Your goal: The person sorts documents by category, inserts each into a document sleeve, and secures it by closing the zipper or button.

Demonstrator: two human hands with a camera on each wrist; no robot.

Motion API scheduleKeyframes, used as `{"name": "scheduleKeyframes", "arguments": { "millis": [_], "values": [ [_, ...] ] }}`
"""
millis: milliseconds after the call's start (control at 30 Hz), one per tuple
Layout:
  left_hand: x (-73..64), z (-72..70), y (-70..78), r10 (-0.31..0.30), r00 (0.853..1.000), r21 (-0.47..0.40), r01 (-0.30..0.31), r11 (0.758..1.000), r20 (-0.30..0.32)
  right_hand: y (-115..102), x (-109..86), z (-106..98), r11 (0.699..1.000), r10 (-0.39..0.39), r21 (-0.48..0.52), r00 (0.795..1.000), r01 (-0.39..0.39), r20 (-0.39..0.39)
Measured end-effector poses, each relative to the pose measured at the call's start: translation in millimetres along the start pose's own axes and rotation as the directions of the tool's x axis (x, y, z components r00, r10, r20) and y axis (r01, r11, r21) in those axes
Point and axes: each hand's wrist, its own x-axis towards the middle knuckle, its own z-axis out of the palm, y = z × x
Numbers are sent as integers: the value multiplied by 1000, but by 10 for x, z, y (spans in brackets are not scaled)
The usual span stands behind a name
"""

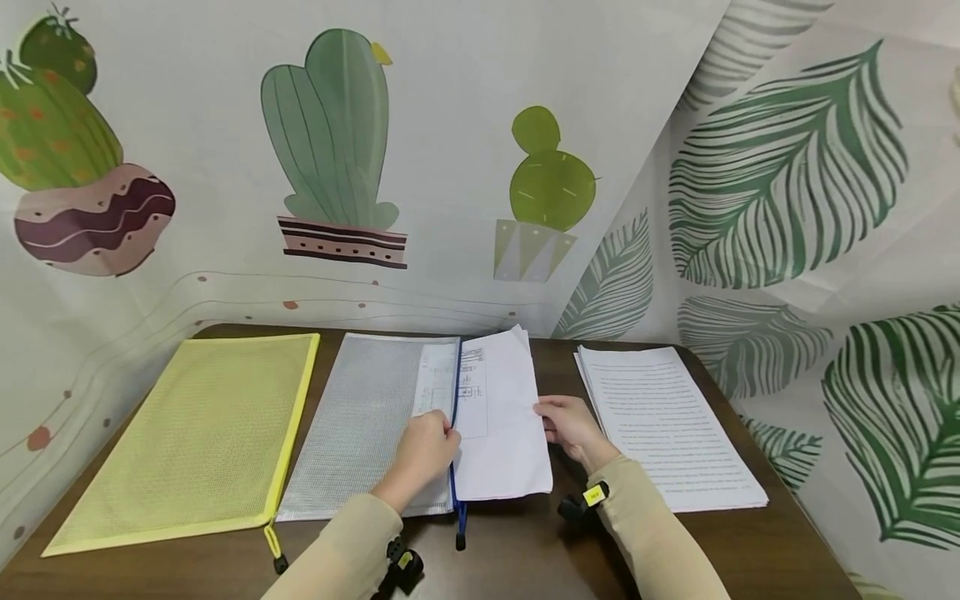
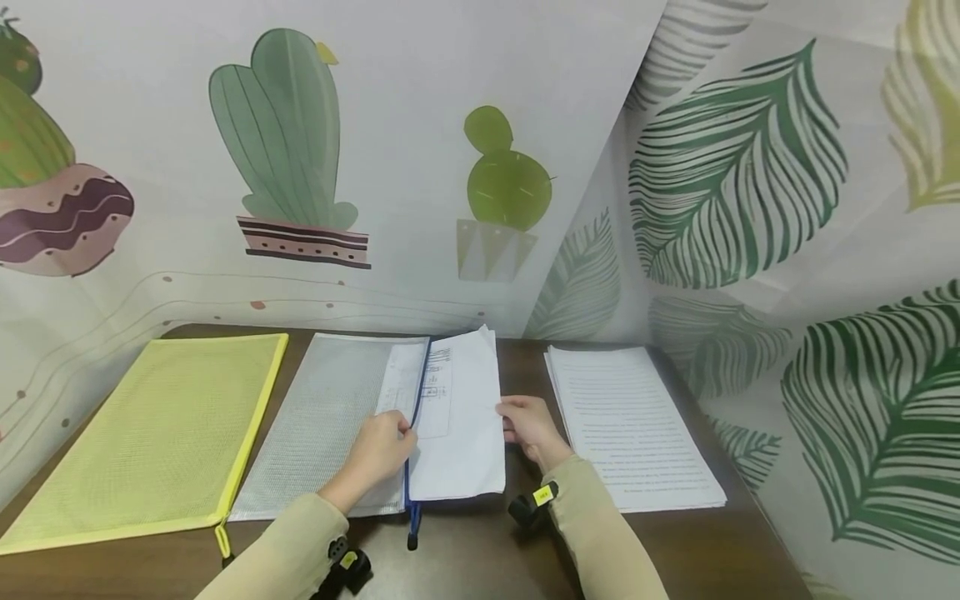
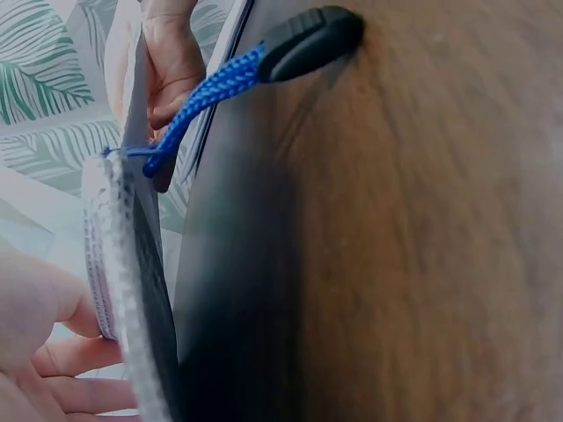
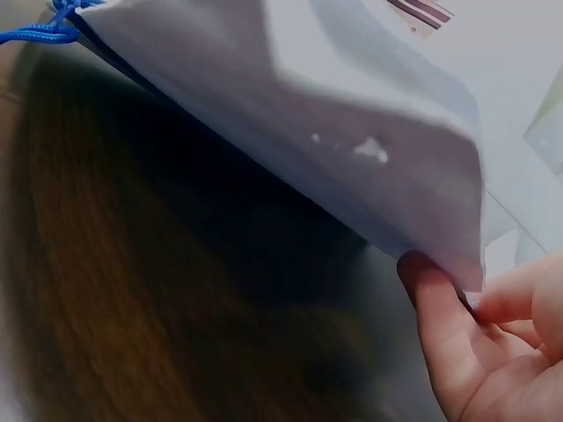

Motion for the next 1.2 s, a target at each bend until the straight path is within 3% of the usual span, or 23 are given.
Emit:
{"name": "scheduleKeyframes", "arguments": {
  "millis": [233,467,700,1200],
  "values": [
    [18,-7,21,-27,1000,-7,27,1000,-15,7,17,55,1000,2,23,1000,-1,-18],
    [25,-6,24,-21,999,-26,20,999,-35,-28,-13,89,997,-62,36,998,61,18],
    [30,-4,5,9,999,-46,-11,999,-43,-10,67,175,1000,-10,19,1000,10,-9],
    [26,17,-1,11,998,-96,-16,995,-57,-31,50,256,999,-8,-48,999,6,-37]
  ]
}}
